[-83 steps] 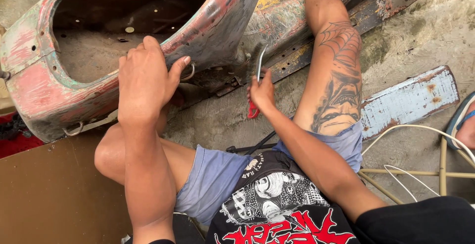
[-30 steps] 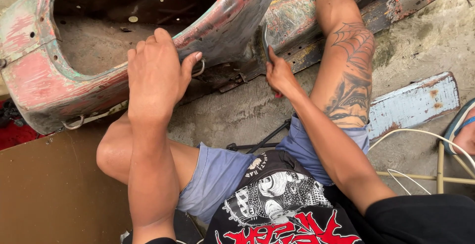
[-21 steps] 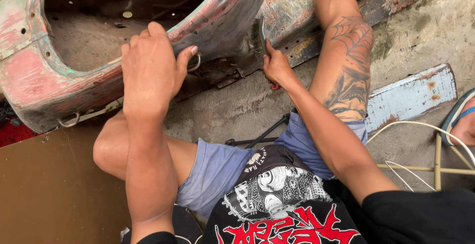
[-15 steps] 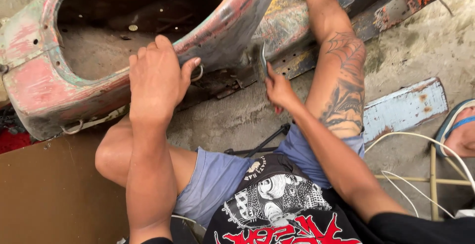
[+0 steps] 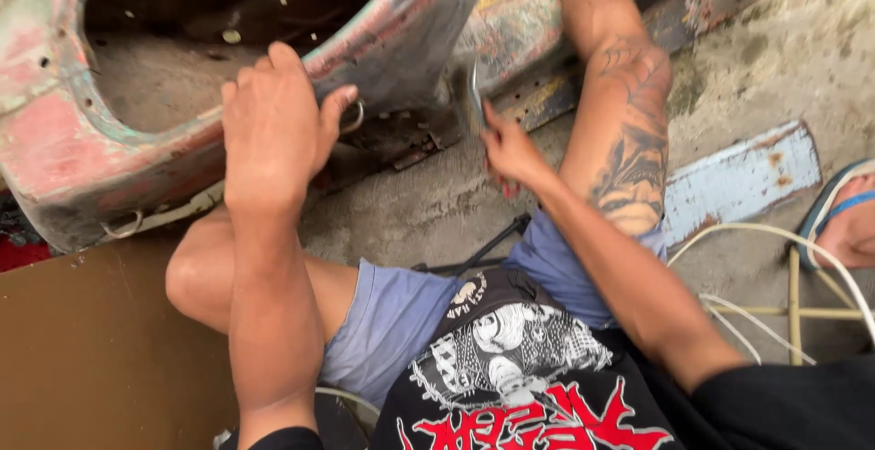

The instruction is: The person sits on the floor and uses a wire brush to scrape the surface of a large, hollow metal object. They hold the object steady with one hand while scrubbing with the other, focusing on a specific area near the bottom edge.

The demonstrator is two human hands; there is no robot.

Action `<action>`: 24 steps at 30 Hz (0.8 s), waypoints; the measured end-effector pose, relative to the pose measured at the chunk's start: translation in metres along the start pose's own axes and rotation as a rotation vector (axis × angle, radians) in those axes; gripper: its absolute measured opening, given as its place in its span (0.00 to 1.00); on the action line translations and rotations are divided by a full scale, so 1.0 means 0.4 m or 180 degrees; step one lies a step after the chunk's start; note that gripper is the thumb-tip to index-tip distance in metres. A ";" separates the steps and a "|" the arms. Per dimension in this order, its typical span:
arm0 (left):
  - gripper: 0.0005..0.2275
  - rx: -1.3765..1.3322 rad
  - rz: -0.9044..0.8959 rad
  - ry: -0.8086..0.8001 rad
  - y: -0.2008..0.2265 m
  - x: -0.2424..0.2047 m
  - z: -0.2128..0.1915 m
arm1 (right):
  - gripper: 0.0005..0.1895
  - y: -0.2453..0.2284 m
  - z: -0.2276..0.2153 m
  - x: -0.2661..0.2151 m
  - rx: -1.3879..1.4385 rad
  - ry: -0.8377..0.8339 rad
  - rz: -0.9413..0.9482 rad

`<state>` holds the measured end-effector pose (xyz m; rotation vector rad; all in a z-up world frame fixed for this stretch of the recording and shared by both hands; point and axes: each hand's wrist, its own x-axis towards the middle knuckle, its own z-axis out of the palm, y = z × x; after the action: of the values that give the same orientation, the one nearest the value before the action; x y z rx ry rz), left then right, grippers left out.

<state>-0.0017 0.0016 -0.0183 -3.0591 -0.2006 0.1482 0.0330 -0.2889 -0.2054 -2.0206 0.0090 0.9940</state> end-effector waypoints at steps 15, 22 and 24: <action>0.25 -0.0035 0.0057 0.0002 -0.005 0.003 0.011 | 0.31 0.048 -0.011 0.170 0.0461 0.0083 0.0066; 0.24 -0.0060 -0.0020 -0.0137 -0.001 0.005 0.004 | 0.34 0.085 0.010 0.100 0.0366 -0.0034 -0.0035; 0.26 0.0002 0.0031 -0.0181 -0.005 0.009 0.004 | 0.33 0.131 0.008 0.225 -0.0343 0.0282 -0.0427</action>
<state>0.0014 0.0040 -0.0202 -3.0579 -0.1889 0.2360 0.0741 -0.2893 -0.3012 -2.1321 -0.1336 0.8358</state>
